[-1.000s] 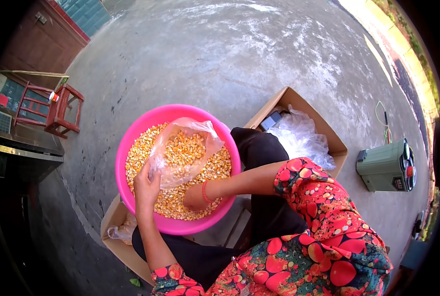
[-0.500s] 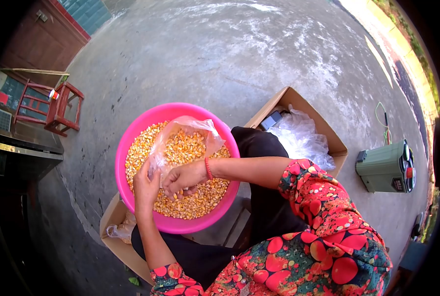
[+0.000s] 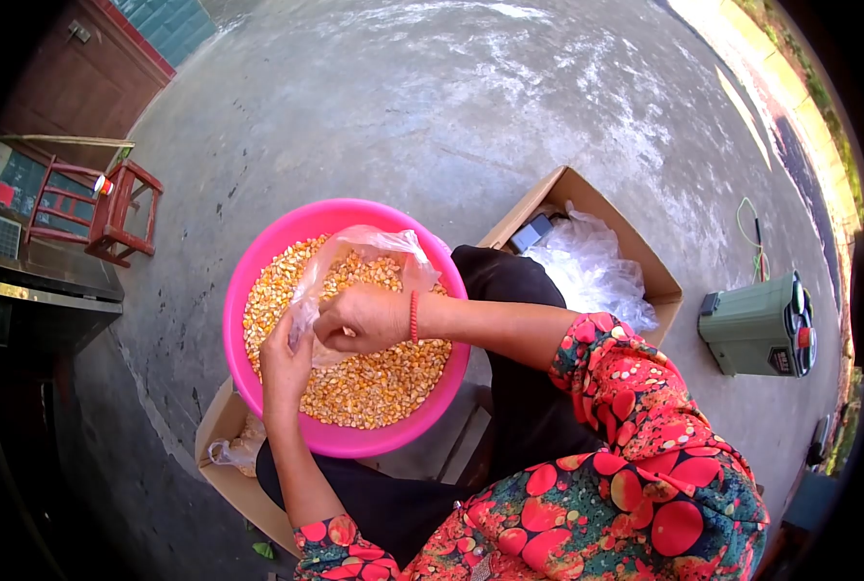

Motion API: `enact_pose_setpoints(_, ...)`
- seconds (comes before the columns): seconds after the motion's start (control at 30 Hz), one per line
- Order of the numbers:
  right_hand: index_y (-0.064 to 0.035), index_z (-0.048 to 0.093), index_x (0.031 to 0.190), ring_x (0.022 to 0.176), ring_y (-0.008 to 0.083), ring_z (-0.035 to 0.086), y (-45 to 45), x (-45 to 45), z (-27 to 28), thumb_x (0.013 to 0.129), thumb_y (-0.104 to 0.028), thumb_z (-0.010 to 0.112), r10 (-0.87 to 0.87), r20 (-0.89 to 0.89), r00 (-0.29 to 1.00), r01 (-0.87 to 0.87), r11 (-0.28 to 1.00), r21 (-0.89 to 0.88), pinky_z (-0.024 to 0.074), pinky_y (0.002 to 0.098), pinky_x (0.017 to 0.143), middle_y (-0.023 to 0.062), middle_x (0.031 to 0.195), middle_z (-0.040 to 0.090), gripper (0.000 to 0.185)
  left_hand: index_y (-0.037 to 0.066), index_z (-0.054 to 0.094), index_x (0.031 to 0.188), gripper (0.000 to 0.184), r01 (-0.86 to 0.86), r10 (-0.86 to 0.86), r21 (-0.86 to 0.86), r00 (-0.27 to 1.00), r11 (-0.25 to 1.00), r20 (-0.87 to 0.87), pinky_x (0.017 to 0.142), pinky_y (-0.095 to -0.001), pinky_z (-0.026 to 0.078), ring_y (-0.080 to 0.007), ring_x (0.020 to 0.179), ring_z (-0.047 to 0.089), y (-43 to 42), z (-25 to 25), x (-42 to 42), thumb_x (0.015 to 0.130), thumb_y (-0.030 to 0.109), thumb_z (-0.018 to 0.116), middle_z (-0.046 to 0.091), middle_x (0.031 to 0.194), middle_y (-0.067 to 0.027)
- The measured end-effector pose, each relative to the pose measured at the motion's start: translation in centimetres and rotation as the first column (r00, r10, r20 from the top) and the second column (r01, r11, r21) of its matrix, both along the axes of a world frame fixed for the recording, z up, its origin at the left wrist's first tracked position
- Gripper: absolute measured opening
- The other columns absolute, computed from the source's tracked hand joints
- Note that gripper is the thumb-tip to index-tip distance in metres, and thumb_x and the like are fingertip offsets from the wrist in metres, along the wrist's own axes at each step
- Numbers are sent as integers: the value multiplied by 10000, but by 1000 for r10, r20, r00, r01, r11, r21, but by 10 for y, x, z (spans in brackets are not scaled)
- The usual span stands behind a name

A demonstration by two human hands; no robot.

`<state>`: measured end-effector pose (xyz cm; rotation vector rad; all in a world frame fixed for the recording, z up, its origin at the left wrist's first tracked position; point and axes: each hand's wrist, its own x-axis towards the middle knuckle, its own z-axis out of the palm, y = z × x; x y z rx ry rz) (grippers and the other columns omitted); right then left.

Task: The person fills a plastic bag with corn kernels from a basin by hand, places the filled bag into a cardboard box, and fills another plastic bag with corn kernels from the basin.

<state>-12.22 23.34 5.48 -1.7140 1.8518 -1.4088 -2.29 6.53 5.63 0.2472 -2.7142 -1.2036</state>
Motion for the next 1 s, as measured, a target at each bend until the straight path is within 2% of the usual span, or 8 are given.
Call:
enact_pose_setpoints(0.13, -35, 601, 709, 681, 332, 603, -9, 40, -25, 777, -136, 569, 343, -144, 928, -302, 921, 246, 472, 428, 609, 141, 714, 603, 127, -25, 561, 1151, 350, -16, 19, -45, 997, 999, 71, 720, -359, 485, -287, 850, 654, 2, 6, 1, 808, 43, 585, 636, 916, -230)
enact_pose_setpoints(0.27, -60, 616, 831, 741, 312, 627, -9, 68, -68, 799, -166, 543, 325, -376, 868, -108, 862, 495, 508, 425, 650, 141, 811, 624, 132, -29, 561, 1147, 354, -26, 29, -36, 996, 999, 86, 699, -355, 483, -279, 815, 655, 2, 6, 2, 806, 58, 596, 640, 891, -226)
enact_pose_setpoints(0.43, -62, 620, 873, 784, 319, 636, -15, 75, -76, 808, -218, 540, 388, -339, 857, -148, 815, 560, 513, 440, 668, 150, 828, 636, 188, -35, 558, 1158, 365, -26, 28, -25, 997, 999, 72, 719, -353, 487, -276, 839, 657, 0, 5, 2, 806, 55, 595, 644, 917, -225)
enact_pose_setpoints(0.63, -34, 641, 913, 745, 342, 636, -25, 69, -94, 797, -255, 548, 486, -99, 868, -294, 664, 688, 509, 447, 687, 186, 787, 649, 266, -33, 551, 1177, 386, -22, 26, -47, 996, 999, 87, 748, -359, 488, -290, 878, 654, 1, 7, 2, 804, 54, 595, 643, 951, -232)
enact_pose_setpoints(0.7, -15, 631, 925, 682, 281, 645, -27, 66, -105, 819, -225, 539, 302, 291, 908, -419, 689, 592, 527, 393, 613, 158, 762, 649, 252, -34, 549, 1180, 390, -27, 30, -37, 995, 999, 93, 753, -362, 488, -298, 886, 652, 1, 7, 2, 803, 54, 595, 641, 956, -234)
enact_pose_setpoints(0.73, -15, 631, 925, 682, 281, 645, -23, 61, -85, 819, -225, 539, 302, 292, 908, -419, 688, 592, 527, 393, 613, 158, 762, 649, 252, -35, 547, 1182, 393, -25, 29, -43, 996, 999, 88, 759, -363, 487, -304, 893, 650, 0, 6, 2, 802, 55, 595, 640, 961, -236)
enact_pose_setpoints(0.8, -33, 607, 818, 590, 169, 615, -14, 54, -49, 833, -184, 549, 10, 760, 650, -588, 641, 494, 520, 315, 516, 91, 700, 612, 162, -37, 545, 1184, 396, -23, 27, -50, 996, 999, 84, 764, -364, 486, -310, 900, 648, -1, 5, 2, 802, 55, 595, 639, 966, -239)
enact_pose_setpoints(1.0, -29, 596, 866, 595, 145, 599, -18, 47, -46, 868, -179, 533, 15, 875, 483, -645, 683, 344, 527, 285, 526, 61, 717, 597, 163, -36, 544, 1180, 392, -14, 17, -54, 999, 998, 49, 765, -369, 485, -322, 905, 645, -2, 1, 3, 802, 55, 592, 635, 974, -241)
